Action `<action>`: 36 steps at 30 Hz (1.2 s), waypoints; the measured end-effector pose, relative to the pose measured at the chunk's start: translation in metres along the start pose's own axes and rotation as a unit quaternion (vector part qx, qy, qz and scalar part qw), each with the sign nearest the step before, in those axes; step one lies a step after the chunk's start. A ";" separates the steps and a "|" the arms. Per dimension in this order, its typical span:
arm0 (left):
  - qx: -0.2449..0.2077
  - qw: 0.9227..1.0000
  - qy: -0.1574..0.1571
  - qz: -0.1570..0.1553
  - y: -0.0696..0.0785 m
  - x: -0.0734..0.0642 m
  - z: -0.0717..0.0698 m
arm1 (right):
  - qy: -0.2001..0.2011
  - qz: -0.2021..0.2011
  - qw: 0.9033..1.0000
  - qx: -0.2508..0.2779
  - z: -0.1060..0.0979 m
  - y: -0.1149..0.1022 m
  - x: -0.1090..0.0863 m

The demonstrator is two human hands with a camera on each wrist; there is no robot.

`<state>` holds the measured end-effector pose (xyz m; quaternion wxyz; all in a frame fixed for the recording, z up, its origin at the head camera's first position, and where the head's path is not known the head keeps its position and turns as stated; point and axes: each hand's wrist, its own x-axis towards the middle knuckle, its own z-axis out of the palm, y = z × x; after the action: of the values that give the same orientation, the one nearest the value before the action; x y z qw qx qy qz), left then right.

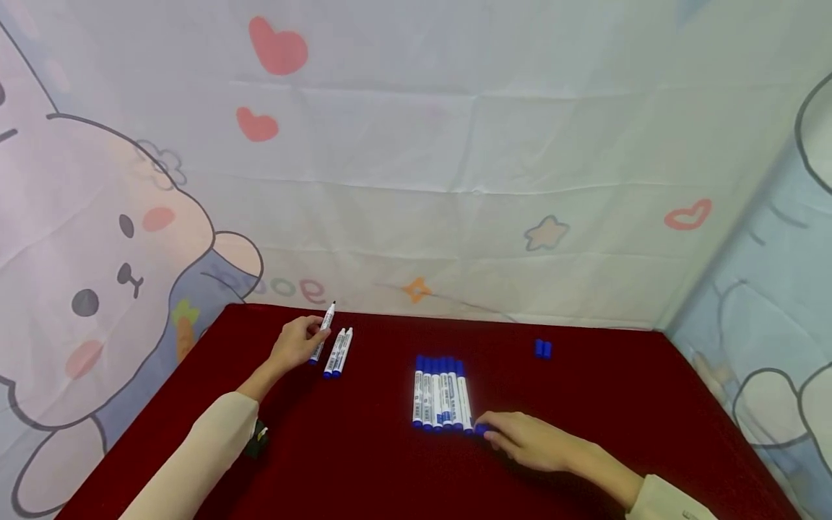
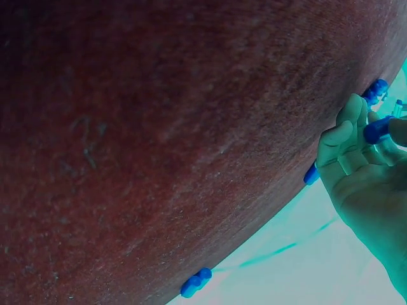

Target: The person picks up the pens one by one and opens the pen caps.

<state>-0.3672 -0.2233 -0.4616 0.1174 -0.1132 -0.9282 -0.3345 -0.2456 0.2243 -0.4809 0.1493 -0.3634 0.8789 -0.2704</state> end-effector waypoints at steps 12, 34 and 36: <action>0.003 0.998 -0.037 -0.055 -0.018 0.003 0.017 | 0.007 -0.014 1.000 -0.002 -0.003 -0.004 -0.003; 0.007 0.996 -0.036 -0.078 -0.026 0.003 0.029 | 0.019 -0.058 0.998 -0.021 -0.002 0.003 -0.002; 0.007 0.996 -0.038 -0.077 -0.026 0.002 0.028 | 0.018 -0.051 0.998 -0.021 -0.002 0.002 -0.003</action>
<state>-0.3806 -0.2242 -0.4975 0.0565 -0.0529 -0.9403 -0.3313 -0.2458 0.2282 -0.4808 0.1123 -0.4057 0.8674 -0.2652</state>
